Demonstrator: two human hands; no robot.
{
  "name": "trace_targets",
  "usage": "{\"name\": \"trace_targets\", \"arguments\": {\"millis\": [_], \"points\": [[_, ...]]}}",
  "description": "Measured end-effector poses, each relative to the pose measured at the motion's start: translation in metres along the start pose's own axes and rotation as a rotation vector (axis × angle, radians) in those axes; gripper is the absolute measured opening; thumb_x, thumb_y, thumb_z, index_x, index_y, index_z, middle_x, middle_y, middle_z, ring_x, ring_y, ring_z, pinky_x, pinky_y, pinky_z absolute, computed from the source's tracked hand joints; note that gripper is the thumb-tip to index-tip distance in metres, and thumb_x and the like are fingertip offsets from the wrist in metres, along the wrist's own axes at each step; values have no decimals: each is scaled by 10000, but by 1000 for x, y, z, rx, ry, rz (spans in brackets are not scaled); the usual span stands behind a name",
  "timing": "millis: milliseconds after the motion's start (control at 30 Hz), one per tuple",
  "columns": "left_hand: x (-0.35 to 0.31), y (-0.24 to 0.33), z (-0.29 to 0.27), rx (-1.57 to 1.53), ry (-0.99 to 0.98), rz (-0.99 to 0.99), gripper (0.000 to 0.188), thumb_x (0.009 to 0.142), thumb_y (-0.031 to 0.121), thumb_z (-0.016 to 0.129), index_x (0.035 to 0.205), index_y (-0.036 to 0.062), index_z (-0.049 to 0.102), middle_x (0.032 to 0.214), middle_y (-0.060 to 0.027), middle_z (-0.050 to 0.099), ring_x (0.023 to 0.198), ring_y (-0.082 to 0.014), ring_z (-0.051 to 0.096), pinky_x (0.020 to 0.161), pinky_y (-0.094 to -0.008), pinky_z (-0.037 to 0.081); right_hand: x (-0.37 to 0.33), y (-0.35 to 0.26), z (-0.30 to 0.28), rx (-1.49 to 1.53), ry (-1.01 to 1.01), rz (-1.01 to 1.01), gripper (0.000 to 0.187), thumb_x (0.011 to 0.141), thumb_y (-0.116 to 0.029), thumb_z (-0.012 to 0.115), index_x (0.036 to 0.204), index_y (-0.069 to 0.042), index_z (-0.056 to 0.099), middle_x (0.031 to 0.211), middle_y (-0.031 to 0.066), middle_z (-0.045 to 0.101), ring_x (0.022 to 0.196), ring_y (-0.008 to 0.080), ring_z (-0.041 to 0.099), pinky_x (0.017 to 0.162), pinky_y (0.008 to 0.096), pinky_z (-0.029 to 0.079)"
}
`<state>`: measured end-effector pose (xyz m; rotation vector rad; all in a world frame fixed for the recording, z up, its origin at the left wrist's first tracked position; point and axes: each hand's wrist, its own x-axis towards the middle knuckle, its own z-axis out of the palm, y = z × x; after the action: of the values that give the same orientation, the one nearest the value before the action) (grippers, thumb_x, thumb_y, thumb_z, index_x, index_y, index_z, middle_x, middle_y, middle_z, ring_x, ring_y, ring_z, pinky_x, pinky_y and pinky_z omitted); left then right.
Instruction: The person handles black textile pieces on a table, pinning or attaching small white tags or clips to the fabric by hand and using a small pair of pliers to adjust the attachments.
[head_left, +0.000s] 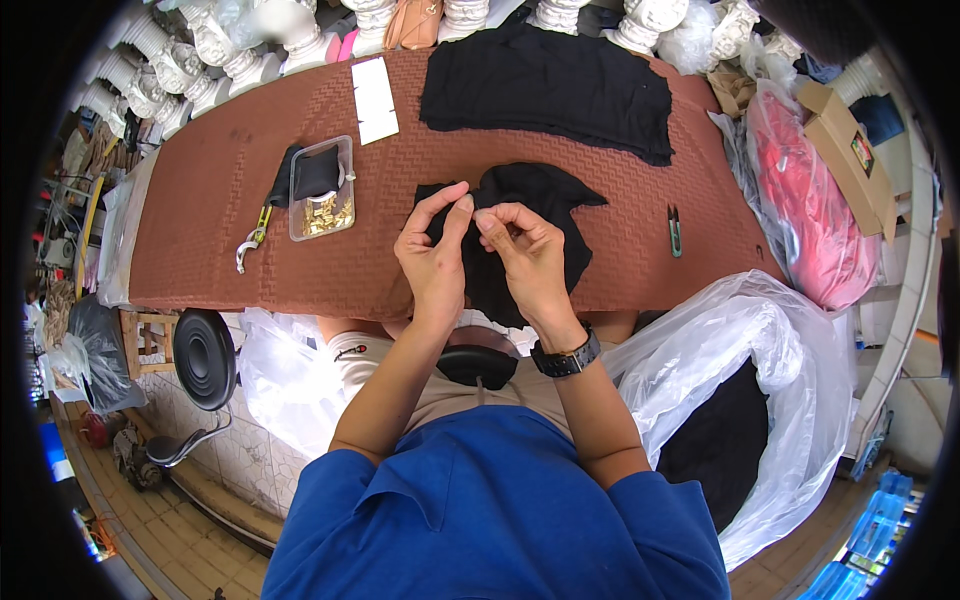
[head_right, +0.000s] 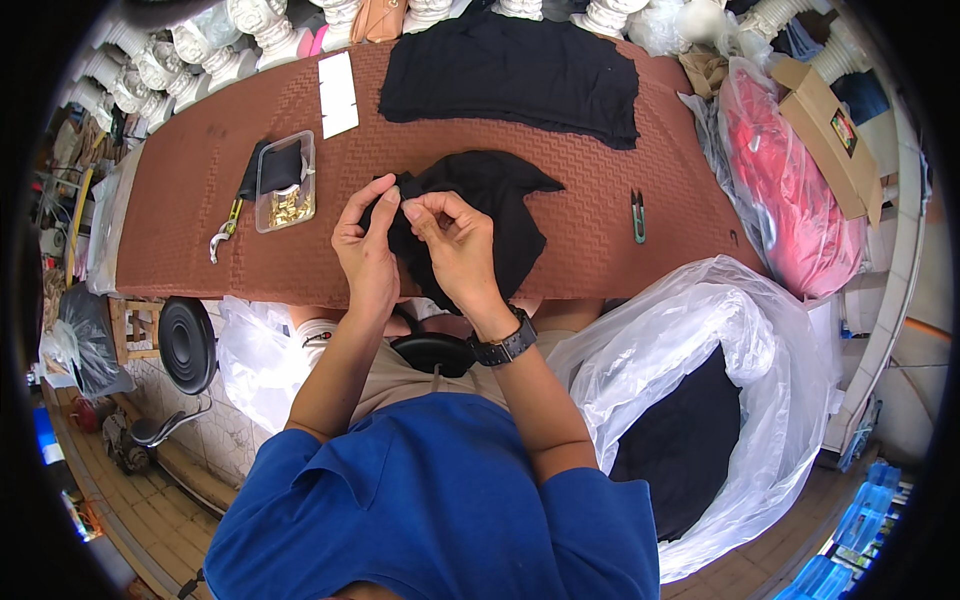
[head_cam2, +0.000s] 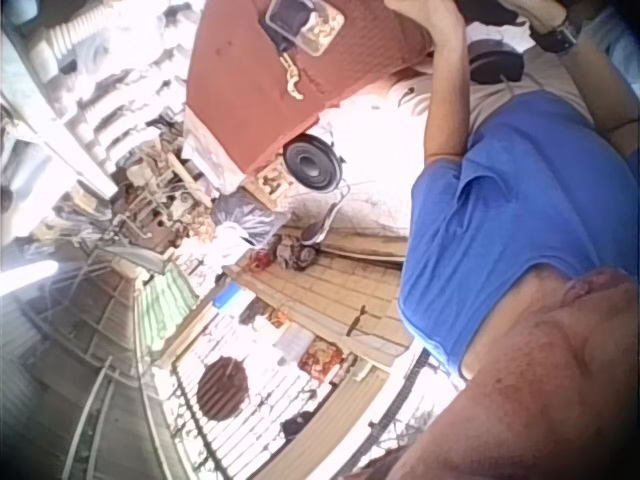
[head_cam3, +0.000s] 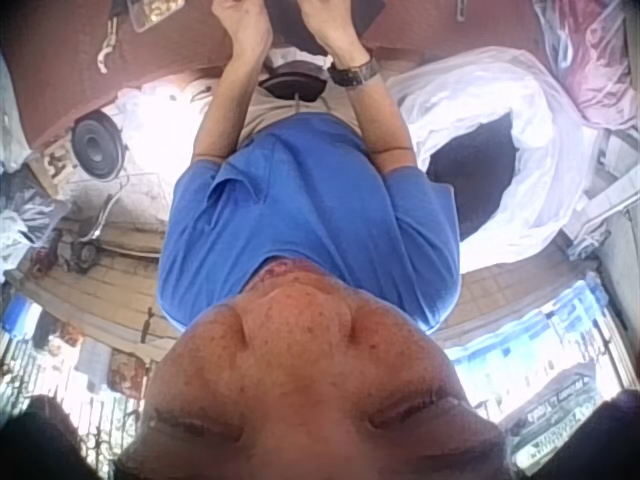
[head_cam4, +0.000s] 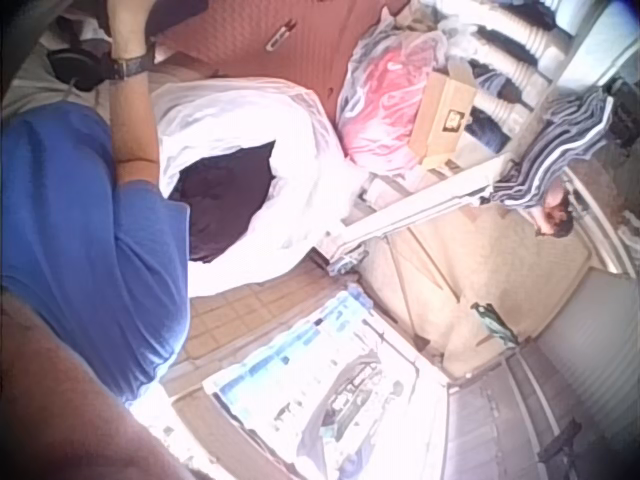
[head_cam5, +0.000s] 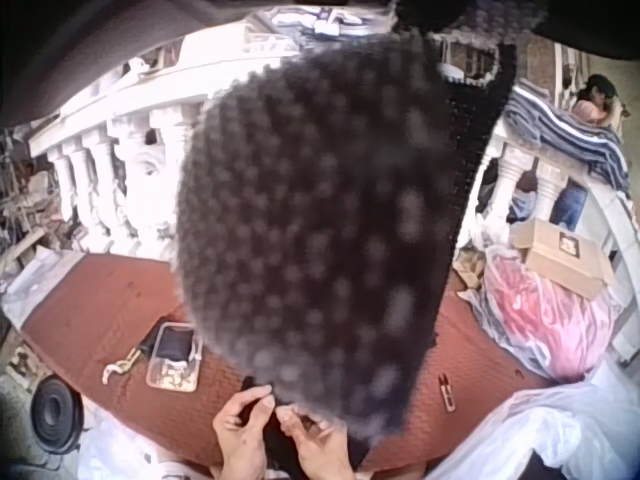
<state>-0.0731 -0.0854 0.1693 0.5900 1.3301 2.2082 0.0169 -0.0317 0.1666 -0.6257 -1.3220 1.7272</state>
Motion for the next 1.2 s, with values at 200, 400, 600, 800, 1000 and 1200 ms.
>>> {"name": "trace_targets", "arguments": {"millis": [200, 400, 600, 800, 1000, 1200], "points": [[0, 0, 0, 2, 13, -30, 171, 926, 63, 721, 1085, -1, 732, 1017, -31, 709, 886, -50, 599, 775, -192, 449, 0, 0, 0, 10, 9, 15, 109, 947, -83, 718, 989, 17, 729, 822, 2, 653, 726, 52, 546, 675, 213, 462], [0, -2, -1, 8, 22, -32, 172, 926, 61, 722, 1086, -1, 732, 1013, -29, 707, 874, -50, 597, 768, -193, 450, 0, -1, 0, 22, 15, 32, 118, 945, -92, 723, 991, 16, 731, 795, 3, 665, 710, 49, 549, 660, 210, 464], [-2, -3, 0, 18, 16, -12, 180, 930, 67, 720, 1097, -1, 729, 1023, -32, 708, 885, -51, 599, 763, -195, 456, -1, -4, 2, 88, 28, 123, 96, 943, -90, 723, 977, -1, 712, 820, 22, 685, 734, 69, 608, 664, 218, 495], [-5, -4, 0, 87, 30, 26, 209, 938, 78, 715, 1135, 8, 712, 1061, -47, 704, 902, -55, 609, 782, -193, 461, 0, -3, -3, 326, -7, 173, 213, 942, -66, 717, 1074, -58, 549, 942, 51, 678, 807, 103, 652, 700, 236, 532], [-5, -4, -2, 233, -16, 111, 242, 958, 49, 683, 1196, 7, 666, 1078, -47, 675, 923, -55, 613, 818, -208, 489, -1, -6, -3, 325, 28, 192, 277, 952, -93, 713, 1127, -88, 499, 956, 58, 673, 832, 122, 643, 758, 265, 525], [-4, -4, -10, 88, -59, 12, 266, 1037, 117, 559, 1276, 13, 613, 1113, -62, 661, 963, -73, 619, 859, -219, 491, 8, -24, -9, -458, 234, -208, 280, 916, -159, 762, 1068, -31, 564, 919, 47, 595, 730, 104, 570, 649, 247, 470]]}}
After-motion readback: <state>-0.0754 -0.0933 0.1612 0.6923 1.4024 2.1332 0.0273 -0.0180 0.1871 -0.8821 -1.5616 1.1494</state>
